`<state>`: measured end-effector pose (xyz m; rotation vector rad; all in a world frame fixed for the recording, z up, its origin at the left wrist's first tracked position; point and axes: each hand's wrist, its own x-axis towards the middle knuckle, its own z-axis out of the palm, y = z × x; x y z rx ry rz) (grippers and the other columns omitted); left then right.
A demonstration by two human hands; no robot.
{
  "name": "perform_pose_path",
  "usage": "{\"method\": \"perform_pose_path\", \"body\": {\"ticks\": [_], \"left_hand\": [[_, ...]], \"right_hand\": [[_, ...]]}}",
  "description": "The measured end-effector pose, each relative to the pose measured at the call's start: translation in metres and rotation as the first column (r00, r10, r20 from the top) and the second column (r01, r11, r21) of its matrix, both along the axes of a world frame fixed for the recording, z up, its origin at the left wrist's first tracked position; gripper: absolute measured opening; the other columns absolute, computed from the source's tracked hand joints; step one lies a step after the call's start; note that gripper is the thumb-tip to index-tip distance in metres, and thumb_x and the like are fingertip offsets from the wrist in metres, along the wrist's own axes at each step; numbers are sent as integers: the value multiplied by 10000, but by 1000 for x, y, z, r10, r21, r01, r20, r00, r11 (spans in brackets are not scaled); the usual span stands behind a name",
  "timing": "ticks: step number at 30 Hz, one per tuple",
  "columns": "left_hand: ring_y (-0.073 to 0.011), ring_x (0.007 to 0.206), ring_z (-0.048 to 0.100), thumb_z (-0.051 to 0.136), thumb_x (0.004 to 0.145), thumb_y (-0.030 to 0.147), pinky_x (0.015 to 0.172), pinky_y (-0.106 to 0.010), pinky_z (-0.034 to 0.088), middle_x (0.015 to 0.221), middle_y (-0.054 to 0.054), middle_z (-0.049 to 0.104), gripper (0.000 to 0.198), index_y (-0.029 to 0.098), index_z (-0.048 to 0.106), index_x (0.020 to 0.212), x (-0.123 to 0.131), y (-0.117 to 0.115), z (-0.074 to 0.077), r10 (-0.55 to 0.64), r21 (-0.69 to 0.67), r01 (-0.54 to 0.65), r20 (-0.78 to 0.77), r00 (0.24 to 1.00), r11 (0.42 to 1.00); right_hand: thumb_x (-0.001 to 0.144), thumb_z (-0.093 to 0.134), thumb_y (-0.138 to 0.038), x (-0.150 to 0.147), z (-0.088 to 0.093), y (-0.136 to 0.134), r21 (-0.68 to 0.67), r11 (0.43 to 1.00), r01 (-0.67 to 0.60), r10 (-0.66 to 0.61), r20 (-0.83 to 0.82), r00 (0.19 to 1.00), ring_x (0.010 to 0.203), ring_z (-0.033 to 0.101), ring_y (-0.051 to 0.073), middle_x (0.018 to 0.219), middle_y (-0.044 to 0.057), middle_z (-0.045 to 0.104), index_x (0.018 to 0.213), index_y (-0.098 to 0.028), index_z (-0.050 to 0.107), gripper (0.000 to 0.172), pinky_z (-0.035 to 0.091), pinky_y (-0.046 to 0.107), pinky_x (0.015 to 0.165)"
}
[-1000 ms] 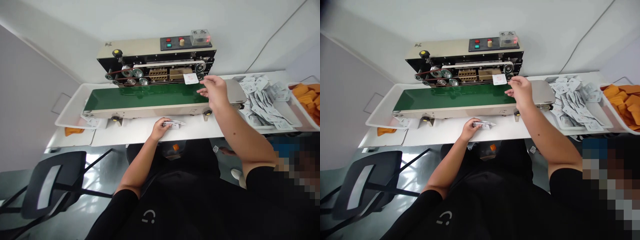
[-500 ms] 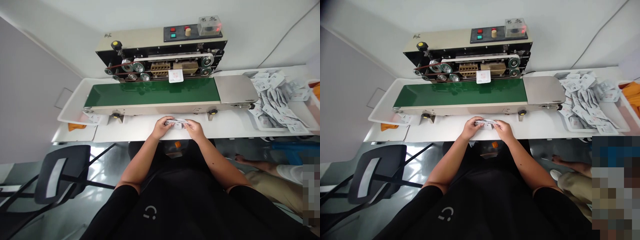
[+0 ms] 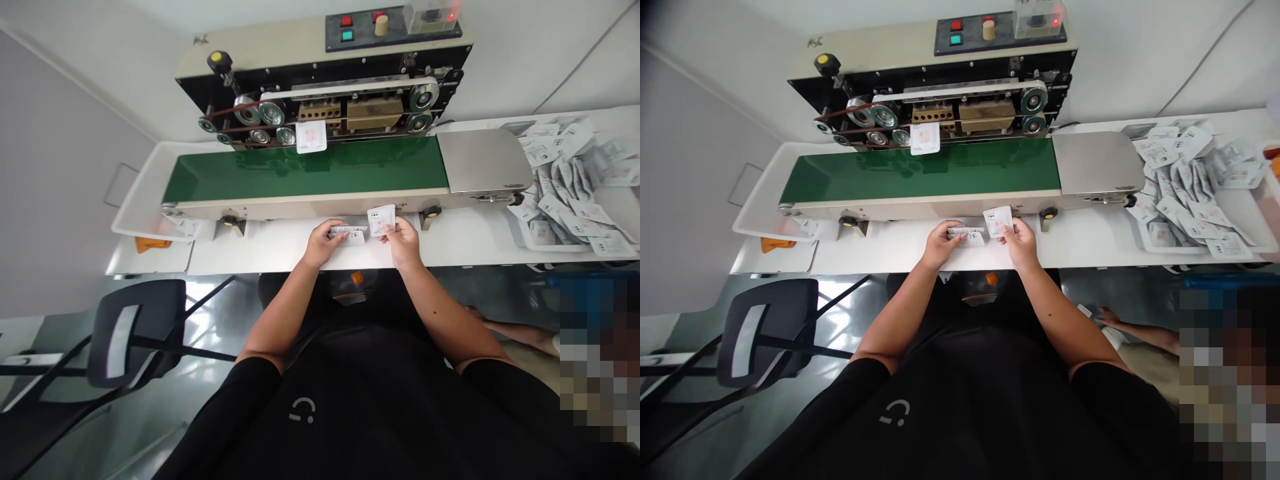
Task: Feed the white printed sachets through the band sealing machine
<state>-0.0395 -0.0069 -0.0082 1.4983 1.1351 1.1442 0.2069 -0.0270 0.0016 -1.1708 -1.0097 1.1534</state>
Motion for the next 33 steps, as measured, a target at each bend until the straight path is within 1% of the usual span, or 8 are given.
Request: {"method": "perform_pose_path", "body": {"ticks": [4,7,10,14,16,19,25,33], "left_hand": [[-206,1004,742,837,863,482,887,-326,613,1149,-89,785,413,195,764,1151,0,1,1,-9,-11,9,14,1000,1000],[-200,968,741,840,856,486,863,-322,612,1145,-90,785,425,195,758,1154,0,2,0,-2,-24,2,24,1000,1000],[-206,987,745,839,854,492,865,-322,609,1138,-93,787,431,191,756,1151,0,2,0,-4,-17,5,21,1000,1000],[-209,1007,747,831,863,493,891,-326,606,1132,-93,791,419,189,756,1141,-1,1,2,-23,7,23,-2,1000,1000],[-209,1014,747,827,870,488,898,-325,604,1133,-94,793,408,191,756,1141,-2,1,2,-27,16,27,-11,1000,1000],[-214,1020,748,827,869,490,893,-329,608,1136,-95,793,411,193,756,1145,-2,1,2,-30,14,30,0,1000,999],[-218,1026,747,821,875,481,900,-342,617,1146,-96,791,398,195,760,1145,-2,1,1,-45,6,45,17,999,999],[-214,1023,743,829,878,457,908,-346,614,1157,-88,788,381,208,761,1158,-2,2,-1,-52,-9,52,38,998,999]], "right_hand": [[877,797,-549,-2,3,-7,7,1000,22,-22,-25,999,701,652,120,938,54,732,1088,-193,706,423,565,257,654],[912,773,-525,0,20,-13,41,998,49,-47,-55,997,725,671,130,1003,64,740,1131,-198,708,399,609,296,706],[943,756,-476,13,57,-8,154,982,106,-94,-85,992,730,682,128,1028,60,726,1206,-217,680,377,621,298,691],[916,778,-246,49,120,33,295,897,331,-305,-129,943,684,672,101,927,6,682,1269,-237,525,434,564,215,593],[937,702,-123,70,146,60,272,882,386,-364,-128,922,653,657,71,936,6,683,1172,-207,478,335,553,193,604],[991,578,-36,96,170,97,148,937,315,-314,-30,949,641,628,20,943,14,653,1060,-161,473,177,592,226,721],[1028,521,25,101,184,128,-88,969,233,-229,49,972,713,627,16,916,16,622,1065,-119,518,149,624,267,837],[1013,515,64,63,184,147,-180,976,121,-103,103,989,724,589,9,911,22,627,1082,-95,537,174,594,239,853]]}}
